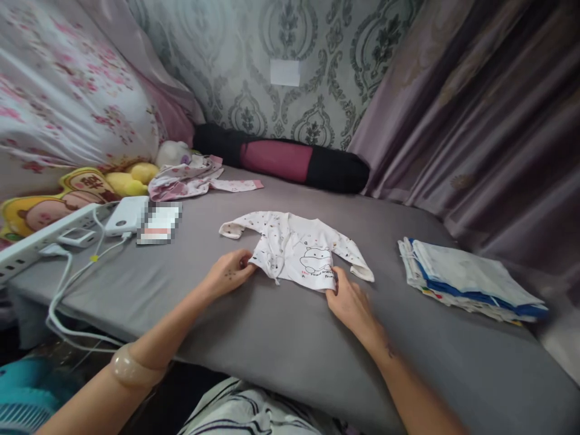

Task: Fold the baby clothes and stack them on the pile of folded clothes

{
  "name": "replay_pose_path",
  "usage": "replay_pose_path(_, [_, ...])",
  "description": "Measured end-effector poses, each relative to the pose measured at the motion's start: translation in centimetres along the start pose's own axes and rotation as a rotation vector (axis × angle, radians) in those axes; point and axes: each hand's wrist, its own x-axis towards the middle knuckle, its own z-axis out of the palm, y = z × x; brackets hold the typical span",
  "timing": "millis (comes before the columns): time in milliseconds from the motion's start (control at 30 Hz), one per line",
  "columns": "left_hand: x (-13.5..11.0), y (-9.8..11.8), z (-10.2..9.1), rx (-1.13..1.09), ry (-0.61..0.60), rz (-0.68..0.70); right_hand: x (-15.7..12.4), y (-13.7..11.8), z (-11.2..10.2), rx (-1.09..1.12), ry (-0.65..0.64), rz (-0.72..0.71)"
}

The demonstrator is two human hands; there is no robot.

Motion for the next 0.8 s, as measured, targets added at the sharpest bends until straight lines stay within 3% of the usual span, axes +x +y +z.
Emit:
replay_pose_path(433, [0.7, 0.0, 0.8, -0.075, 0.135, -0.030, 0.4, 0.4, 0.5, 0.019, 0.009, -0.054])
replay_pose_path(567, [0.7, -0.8, 0.0, 0.116, 0.141, 0.100, 0.5, 0.9, 0.5, 0.029, 0.018, -0.082])
replay_pose_path(700, [0.9, -1.2, -1.3, 0.409, 0.007, 0.196, 0.5, 1.3, 0.7, 0.020, 0.010, -0.120])
replay_pose_path(800, [1.1, -1.5, -2.0, 0.488, -0.108, 0.230, 0.5, 1.4, 0.5, 0.020, -0.002, -0.119])
